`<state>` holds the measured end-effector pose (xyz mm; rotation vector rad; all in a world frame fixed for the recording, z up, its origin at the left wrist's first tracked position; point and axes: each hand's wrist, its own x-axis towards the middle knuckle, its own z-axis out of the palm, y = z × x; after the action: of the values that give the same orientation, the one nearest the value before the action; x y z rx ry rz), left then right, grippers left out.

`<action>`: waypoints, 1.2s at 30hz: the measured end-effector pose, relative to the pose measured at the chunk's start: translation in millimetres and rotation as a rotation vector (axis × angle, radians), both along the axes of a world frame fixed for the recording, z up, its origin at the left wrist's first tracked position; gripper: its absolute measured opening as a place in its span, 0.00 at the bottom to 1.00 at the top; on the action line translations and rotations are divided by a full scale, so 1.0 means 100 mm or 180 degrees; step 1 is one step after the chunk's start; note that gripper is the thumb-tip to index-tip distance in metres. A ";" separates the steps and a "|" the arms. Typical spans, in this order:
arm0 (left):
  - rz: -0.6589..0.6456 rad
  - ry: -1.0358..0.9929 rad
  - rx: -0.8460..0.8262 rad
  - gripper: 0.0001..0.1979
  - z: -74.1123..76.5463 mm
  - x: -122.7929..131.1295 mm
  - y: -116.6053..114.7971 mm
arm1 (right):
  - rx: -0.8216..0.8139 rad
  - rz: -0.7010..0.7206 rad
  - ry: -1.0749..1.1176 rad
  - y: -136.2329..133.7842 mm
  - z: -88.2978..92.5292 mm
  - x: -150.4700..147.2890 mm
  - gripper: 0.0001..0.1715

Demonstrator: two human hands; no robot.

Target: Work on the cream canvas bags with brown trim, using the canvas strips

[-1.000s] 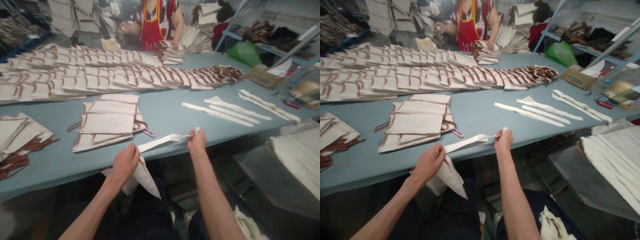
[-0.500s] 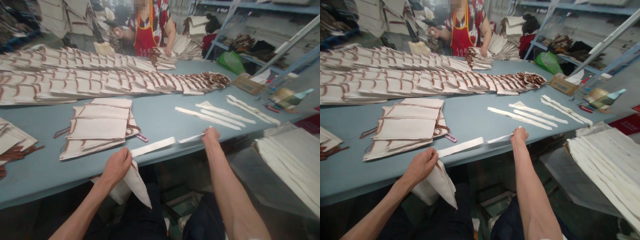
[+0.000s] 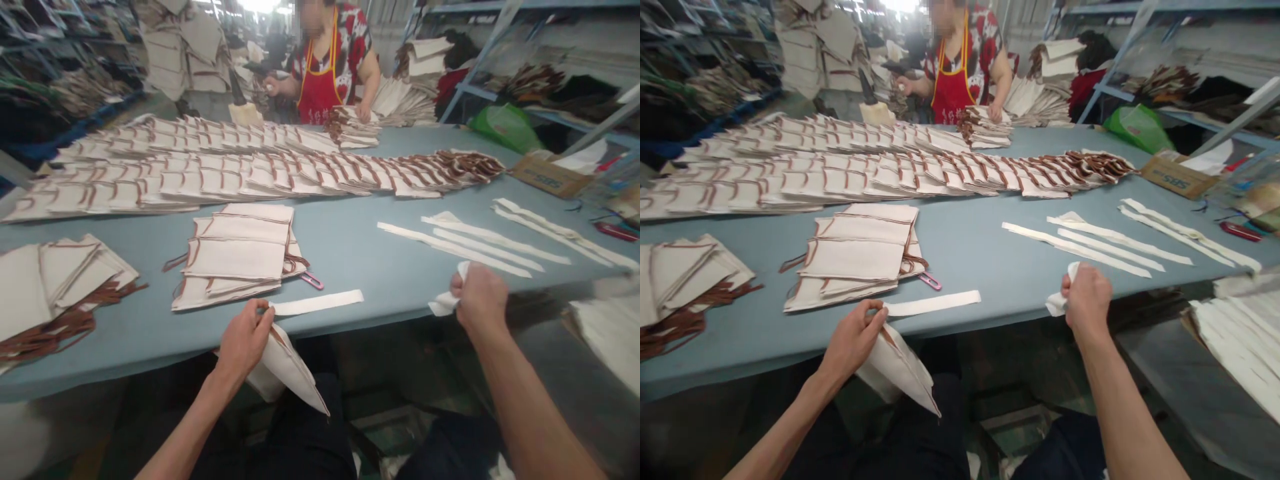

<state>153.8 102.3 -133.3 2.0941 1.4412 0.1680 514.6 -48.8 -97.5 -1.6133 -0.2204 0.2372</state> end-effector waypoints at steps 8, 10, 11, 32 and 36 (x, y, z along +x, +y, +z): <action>0.0152 0.0159 -0.0002 0.14 0.01 0.00 -0.04 | -0.0457 0.2123 -0.0084 0.37 -0.29 -1.84 0.25; 0.0194 0.0168 -0.0008 0.14 0.01 -0.07 -0.03 | -0.0522 0.2305 -0.0177 0.48 -0.39 -2.06 0.23; 0.0220 0.0169 -0.0010 0.14 0.00 -0.13 -0.03 | -0.0553 0.2331 -0.0244 0.53 -0.44 -2.11 0.22; 0.0202 -0.2158 -0.1732 0.26 0.58 -0.80 -0.55 | -0.0518 0.2625 0.0069 0.45 0.13 -2.77 0.25; 0.0374 -0.2639 -0.2381 0.32 0.59 -0.88 -0.51 | -0.0490 0.2714 -0.0385 0.45 0.31 -2.94 0.23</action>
<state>65.8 51.0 -74.2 1.1133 0.8987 0.4106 220.2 -4.1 -66.9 -1.6046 -1.0041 0.8217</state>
